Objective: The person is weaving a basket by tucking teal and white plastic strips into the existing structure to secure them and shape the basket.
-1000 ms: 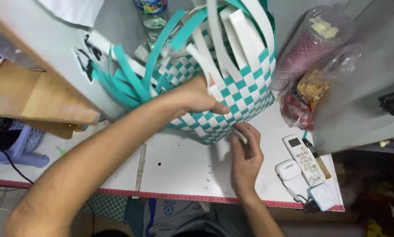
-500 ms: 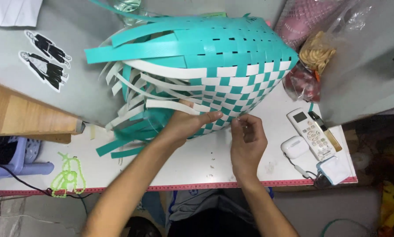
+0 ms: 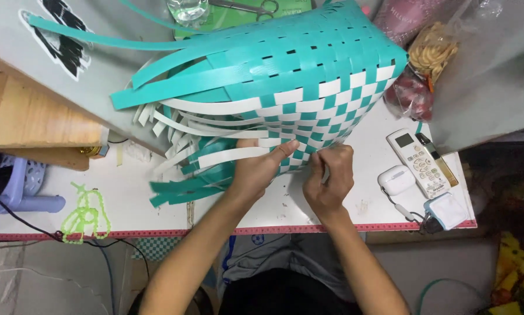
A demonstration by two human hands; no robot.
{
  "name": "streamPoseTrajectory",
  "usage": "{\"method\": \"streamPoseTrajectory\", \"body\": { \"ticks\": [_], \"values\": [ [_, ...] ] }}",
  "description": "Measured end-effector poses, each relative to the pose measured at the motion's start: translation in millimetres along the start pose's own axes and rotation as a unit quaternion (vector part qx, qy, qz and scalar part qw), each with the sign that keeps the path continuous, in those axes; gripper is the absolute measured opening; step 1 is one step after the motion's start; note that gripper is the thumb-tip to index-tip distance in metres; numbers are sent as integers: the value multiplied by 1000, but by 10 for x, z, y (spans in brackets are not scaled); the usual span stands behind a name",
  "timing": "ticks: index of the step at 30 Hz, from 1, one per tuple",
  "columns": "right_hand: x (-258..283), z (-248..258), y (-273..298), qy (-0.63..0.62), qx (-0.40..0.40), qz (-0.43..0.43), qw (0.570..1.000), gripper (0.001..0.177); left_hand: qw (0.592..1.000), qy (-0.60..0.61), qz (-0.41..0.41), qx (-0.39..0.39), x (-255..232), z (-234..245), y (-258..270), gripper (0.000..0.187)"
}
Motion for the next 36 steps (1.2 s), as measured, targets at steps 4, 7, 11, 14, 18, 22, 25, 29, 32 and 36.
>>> {"method": "streamPoseTrajectory", "body": {
  "ticks": [4, 7, 11, 14, 18, 22, 25, 29, 32, 36],
  "values": [
    [11, 1, 80, 30, -4, 60, 998, 11, 1000, 14, 17, -10, 110, -2, 68, 22],
    [7, 49, 93, -7, -30, 24, 999, 13, 999, 20, 28, -13, 231, -12, 125, 22],
    [45, 44, 110, -1, -42, 30, 999, 11, 998, 37, 37, -21, 354, -9, 132, 24],
    [109, 42, 133, 19, -52, 58, 997, 11, 997, 46, 49, -27, 475, 8, 157, 25],
    [125, 52, 161, 80, -39, 94, 992, 14, 996, 63, 53, -36, 529, 42, 131, 27],
    [87, 67, 187, 47, -29, 39, 998, 15, 995, 73, 64, -39, 597, 91, 200, 28],
    [117, 53, 161, 62, -19, 27, 998, 16, 993, 86, 68, -37, 538, 75, 227, 28],
    [154, 17, 156, 55, -27, 7, 998, 18, 996, 73, 27, -34, 411, 45, 244, 26],
    [155, 27, 157, 30, -26, -3, 999, 17, 999, 28, 30, -17, 256, 53, 262, 32],
    [147, 35, 182, -10, 1, -66, 998, 19, 998, -10, 62, 0, 140, 42, 271, 37]
  ]
}}
Point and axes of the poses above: each hand's wrist, its own y-axis away from the middle knuckle, its own z-axis out of the back of the hand, x = y × z, the point moved 6 cm from there along -y, towards the middle knuckle, and after that the axes turned 4 degrees about z, right-handed, at the moved point
